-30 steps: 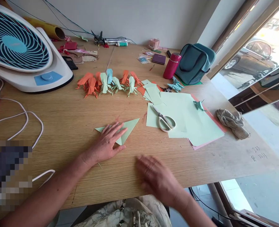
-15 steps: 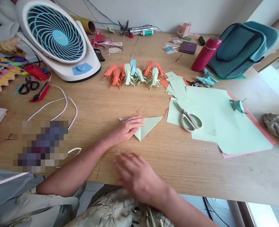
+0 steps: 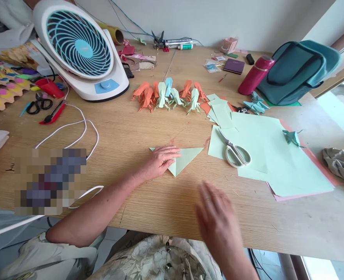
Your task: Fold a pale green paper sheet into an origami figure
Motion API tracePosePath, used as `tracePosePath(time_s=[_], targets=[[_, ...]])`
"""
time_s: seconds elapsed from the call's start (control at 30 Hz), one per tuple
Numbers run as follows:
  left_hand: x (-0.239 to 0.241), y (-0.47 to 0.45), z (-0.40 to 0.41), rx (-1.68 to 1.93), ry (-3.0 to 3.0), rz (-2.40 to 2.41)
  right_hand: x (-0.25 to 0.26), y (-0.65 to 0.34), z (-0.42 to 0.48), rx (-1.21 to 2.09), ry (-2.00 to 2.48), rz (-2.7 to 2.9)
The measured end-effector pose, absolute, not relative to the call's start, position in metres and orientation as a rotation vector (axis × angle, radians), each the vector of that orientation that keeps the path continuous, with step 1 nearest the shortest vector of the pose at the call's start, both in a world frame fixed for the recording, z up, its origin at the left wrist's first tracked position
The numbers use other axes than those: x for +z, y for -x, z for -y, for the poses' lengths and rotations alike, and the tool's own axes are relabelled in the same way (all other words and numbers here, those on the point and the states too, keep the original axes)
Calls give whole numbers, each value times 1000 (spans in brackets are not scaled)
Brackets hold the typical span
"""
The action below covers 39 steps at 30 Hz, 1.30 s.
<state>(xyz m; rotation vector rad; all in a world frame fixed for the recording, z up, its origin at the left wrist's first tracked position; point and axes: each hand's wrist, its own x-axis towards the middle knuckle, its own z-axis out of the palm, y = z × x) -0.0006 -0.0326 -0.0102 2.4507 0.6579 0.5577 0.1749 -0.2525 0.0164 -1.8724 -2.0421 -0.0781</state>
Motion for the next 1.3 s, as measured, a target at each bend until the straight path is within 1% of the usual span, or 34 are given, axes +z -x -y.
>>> tracePosePath(time_s=[0.1, 0.13, 0.23, 0.3, 0.4, 0.47, 0.7, 0.87, 1.07, 1.17, 1.3], targets=[[-10, 2, 33, 534, -2497, -650, 13, -161, 237, 248, 1367, 2496], [-10, 2, 34, 529, -2519, -646, 12, -165, 232, 262, 1354, 2513], [-9, 3, 38, 492, -2585, -631, 13, -198, 222, 22, 1703, 2182], [-8, 2, 43, 461, -2619, -609, 19, -220, 215, -17, 1844, 1978], [-5, 1, 50, 433, -2626, -580, 28, -234, 194, 67, 1862, 1820], [-3, 0, 53, 420, -2618, -552, 31, -235, 174, 65, 1851, 1795], [-2, 1, 56, 441, -2625, -498, 18, -242, 119, 200, 1855, 1769], [2, 0, 60, 427, -2654, -475, 9, -242, 122, 314, 1904, 1705], [9, -2, 65, 409, -2665, -477, 18, -249, 129, 521, 1798, 1664], [10, -2, 65, 402, -2666, -490, 20, -256, 130, 567, 1772, 1645], [10, -3, 66, 378, -2662, -500, 17, -261, 133, 676, 1748, 1470]])
